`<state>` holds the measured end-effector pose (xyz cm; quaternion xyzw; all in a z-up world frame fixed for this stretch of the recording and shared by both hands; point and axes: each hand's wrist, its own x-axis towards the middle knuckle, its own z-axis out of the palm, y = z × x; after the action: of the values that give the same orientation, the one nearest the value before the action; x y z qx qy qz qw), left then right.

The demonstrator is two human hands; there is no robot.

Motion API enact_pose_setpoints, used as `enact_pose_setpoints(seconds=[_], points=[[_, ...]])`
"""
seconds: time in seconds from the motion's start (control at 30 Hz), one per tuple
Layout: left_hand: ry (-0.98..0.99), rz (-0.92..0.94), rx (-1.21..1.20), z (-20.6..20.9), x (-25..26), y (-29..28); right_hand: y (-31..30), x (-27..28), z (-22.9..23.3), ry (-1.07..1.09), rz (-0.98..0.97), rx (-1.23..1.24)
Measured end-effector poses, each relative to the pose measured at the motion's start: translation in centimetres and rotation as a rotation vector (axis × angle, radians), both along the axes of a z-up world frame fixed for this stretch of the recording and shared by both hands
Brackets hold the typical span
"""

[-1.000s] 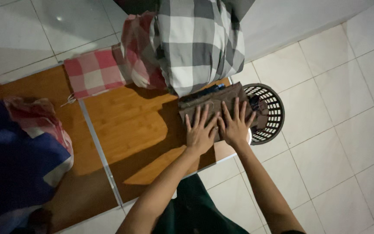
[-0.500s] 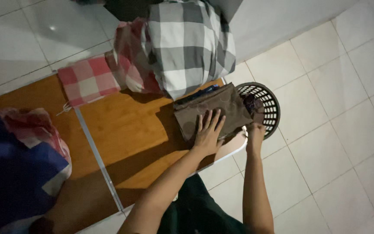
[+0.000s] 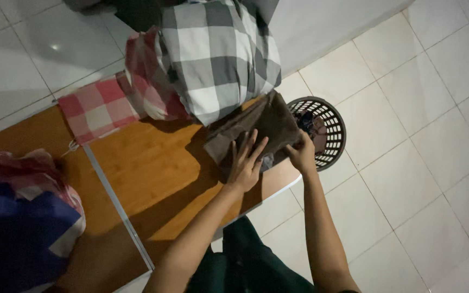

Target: The person folds multiple pieces of clothing and linens on a table, including patterned and solid fabrics. They smooth and fold each item into neat rectangles and stack them on the right side of the table.

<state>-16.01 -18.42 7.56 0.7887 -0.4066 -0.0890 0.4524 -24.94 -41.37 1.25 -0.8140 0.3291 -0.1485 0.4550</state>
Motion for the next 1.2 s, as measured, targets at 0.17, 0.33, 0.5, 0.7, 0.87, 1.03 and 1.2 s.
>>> enact_pose_setpoints(seconds=[0.17, 0.33, 0.5, 0.7, 0.87, 1.03, 1.2], points=[[-0.124, -0.067, 0.121, -0.3, -1.3, 0.1, -1.5, -0.6, -1.8, 0.055, 0.086, -0.271], [-0.158, -0.086, 0.457, -1.1, -1.8, -2.1, -3.1, -1.3, -2.3, -0.214, -0.174, 0.499], [-0.034, -0.097, 0.506, -1.6, -1.7, -2.9, -1.7, -0.3, 1.0, -0.091, -0.156, -0.157], [0.071, 0.625, 0.067, -3.9, -2.6, 2.2, -3.2, 3.1, 3.2, 0.139, 0.076, 0.017], [1.08, 0.792, 0.331, -7.9, 0.7, 5.8, -5.1, 3.8, 2.7, 0.508, 0.005, 0.755], [1.413, 0.725, 0.034, -8.4, 2.7, 4.1, -4.5, 4.2, 2.7, 0.414, 0.103, 0.719], [1.411, 0.679, -0.063, -7.5, 3.6, 4.7, -5.1, 4.7, 3.3, 0.235, 0.201, 0.898]])
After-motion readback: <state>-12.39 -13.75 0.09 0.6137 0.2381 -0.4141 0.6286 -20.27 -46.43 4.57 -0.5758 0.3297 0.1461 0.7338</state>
